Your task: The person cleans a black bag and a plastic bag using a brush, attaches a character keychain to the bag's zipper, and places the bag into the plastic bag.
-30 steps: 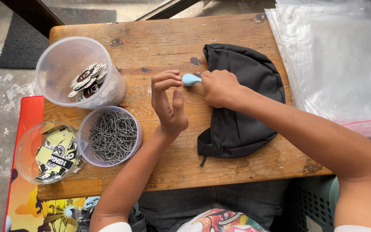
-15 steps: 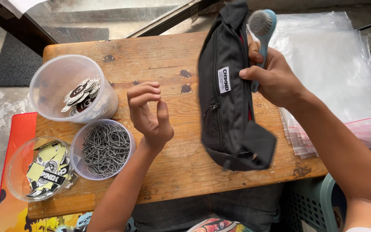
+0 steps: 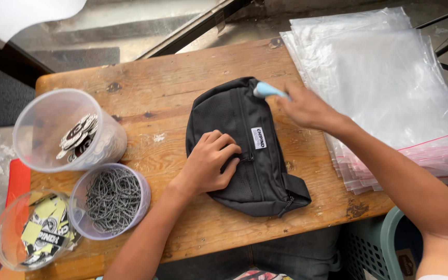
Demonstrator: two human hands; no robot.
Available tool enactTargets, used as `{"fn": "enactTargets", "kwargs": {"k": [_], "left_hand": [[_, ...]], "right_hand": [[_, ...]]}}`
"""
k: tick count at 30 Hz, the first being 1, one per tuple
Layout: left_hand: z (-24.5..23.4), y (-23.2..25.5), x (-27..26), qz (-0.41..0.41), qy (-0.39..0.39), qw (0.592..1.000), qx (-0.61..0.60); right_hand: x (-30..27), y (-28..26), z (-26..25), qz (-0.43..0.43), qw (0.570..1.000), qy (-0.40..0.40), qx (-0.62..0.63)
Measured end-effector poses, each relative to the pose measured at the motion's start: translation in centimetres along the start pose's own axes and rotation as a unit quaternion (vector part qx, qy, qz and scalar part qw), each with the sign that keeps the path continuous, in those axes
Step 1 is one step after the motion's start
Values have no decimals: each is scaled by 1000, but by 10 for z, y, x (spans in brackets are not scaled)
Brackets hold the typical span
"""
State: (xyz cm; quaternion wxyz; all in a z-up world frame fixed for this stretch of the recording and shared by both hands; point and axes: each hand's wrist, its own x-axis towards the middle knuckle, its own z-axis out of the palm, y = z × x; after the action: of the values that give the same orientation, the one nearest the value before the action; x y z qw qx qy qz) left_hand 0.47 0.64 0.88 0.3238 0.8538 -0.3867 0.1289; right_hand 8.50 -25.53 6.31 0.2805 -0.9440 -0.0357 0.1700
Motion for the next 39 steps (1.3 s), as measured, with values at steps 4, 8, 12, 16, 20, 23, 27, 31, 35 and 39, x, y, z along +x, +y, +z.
{"fn": "enactTargets", "kwargs": {"k": [4,8,12,16,20,23,27,31,35,39], "left_hand": [[2,-1,1,3,1,1000,2],[5,-2,1,4,9,1000,6],[-1,3,3,39,21,999,2],[-45,39,8,25,51,998,-3],[-114,74,-1,38,137,989,-30],[-155,78,-31,17,189,982,-16],[-198,76,-77,-59,275,960,5],[-198,46,-123,-115,350,930,-9],[-196,36,-144,-146,348,926,-4],[-196,31,-143,-127,340,932,-11]], "right_hand": [[76,65,1,-38,987,126,-93],[85,40,3,-95,938,221,-250],[137,48,20,-61,939,199,-275],[134,39,30,-34,939,177,-294],[82,-27,39,-203,883,271,-325],[21,-109,52,-332,899,189,-215],[-30,-186,84,-499,858,21,-117],[-31,-206,143,-533,838,-17,-113],[-25,-217,184,-545,804,-27,-237],[-14,-220,202,-499,777,-6,-383]]}}
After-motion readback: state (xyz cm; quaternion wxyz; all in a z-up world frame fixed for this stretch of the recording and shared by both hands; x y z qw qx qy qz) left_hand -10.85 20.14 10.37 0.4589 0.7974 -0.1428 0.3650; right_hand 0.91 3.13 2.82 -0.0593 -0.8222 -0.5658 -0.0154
